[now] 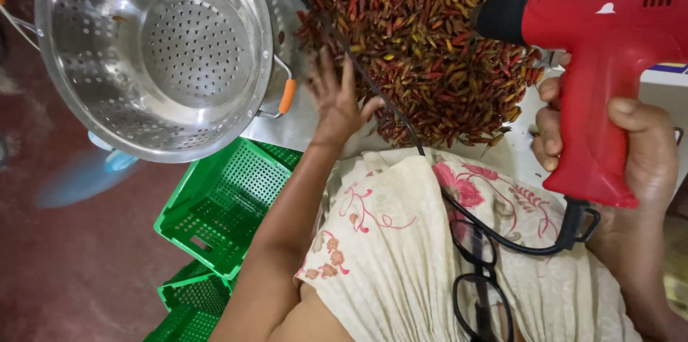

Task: Drying and stirring a pile of red chilies using a heat gun and hands

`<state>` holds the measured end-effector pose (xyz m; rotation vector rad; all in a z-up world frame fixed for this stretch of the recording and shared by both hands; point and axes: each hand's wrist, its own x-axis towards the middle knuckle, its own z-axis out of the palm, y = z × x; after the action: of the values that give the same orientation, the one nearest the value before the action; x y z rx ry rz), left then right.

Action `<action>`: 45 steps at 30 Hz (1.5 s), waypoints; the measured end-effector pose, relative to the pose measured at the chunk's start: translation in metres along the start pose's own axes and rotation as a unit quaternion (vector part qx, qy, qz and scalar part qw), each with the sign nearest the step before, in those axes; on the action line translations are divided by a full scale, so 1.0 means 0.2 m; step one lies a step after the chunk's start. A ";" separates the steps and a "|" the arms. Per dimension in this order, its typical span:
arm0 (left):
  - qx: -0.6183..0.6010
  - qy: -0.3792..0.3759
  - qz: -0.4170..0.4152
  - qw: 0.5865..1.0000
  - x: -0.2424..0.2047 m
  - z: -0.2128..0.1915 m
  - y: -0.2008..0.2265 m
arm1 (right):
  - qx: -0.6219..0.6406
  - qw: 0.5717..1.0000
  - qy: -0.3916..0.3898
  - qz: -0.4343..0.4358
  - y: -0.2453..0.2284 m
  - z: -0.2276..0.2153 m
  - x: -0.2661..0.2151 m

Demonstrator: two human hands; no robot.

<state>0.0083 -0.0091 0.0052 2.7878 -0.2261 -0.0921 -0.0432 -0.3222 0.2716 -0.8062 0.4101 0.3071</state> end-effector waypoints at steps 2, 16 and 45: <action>-0.062 -0.013 -0.003 0.998 0.13 -0.01 0.10 | 0.012 1.000 0.007 0.000 0.00 0.00 0.00; -0.067 0.099 0.117 0.986 -0.07 -0.17 0.23 | 0.013 0.996 -0.091 0.013 -0.03 0.03 0.05; -0.504 -0.110 0.118 0.849 -0.45 -1.14 0.36 | -0.270 0.935 -0.174 -0.150 0.57 0.51 0.22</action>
<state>-0.0703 0.0143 0.2463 1.6785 -0.4255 -0.3545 -0.0279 -0.1675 0.2426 -1.3097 -0.1464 0.2720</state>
